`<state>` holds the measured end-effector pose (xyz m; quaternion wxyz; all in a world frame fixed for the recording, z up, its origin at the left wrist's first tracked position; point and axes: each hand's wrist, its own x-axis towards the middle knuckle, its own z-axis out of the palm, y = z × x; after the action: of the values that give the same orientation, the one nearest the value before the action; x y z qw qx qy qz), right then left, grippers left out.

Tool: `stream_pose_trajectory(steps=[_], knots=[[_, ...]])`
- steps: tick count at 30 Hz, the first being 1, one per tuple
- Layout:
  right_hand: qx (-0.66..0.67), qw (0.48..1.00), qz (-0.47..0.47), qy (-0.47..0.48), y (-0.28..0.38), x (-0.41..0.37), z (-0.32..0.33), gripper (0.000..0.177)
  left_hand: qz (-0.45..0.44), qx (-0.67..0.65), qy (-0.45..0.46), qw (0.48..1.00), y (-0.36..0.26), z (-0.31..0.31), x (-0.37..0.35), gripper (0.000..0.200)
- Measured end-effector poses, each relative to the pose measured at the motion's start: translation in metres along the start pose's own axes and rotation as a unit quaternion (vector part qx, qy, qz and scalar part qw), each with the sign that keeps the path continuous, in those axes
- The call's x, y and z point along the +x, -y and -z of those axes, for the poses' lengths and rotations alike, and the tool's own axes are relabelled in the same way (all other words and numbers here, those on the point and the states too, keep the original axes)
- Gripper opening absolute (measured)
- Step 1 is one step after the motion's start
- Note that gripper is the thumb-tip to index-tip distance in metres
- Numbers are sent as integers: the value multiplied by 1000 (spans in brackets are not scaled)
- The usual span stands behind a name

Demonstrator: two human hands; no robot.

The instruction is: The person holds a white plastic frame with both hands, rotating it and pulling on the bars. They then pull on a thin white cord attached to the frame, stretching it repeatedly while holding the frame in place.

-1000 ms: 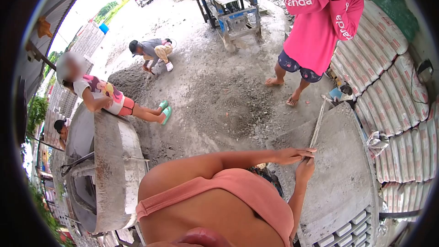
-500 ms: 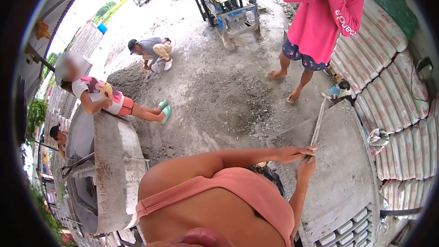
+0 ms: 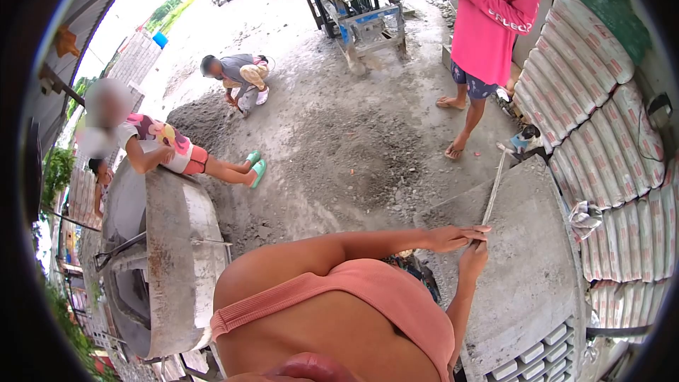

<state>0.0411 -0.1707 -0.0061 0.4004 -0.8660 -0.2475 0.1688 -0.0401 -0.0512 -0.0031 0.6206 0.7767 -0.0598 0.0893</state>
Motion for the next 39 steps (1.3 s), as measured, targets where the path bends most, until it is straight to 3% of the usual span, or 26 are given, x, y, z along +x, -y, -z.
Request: stream_pose_trajectory(steps=[8,13,20,25,39], knots=[[-14,999,14,-25,-2,2,-1,34,9,15,13,1000,1,2,3,40],[-35,999,-29,8,1,0,2,35,4,7,21,1000,3,1,4,44],[23,999,-9,-27,1,-2,2,34,5,10,34,999,9,-1,8,43],[-40,999,-15,-10,-1,0,5,33,4,-3,46,999,4,2,9,43],[-43,999,-14,-10,3,-1,6,34,-14,-18,47,999,11,0,9,44]])
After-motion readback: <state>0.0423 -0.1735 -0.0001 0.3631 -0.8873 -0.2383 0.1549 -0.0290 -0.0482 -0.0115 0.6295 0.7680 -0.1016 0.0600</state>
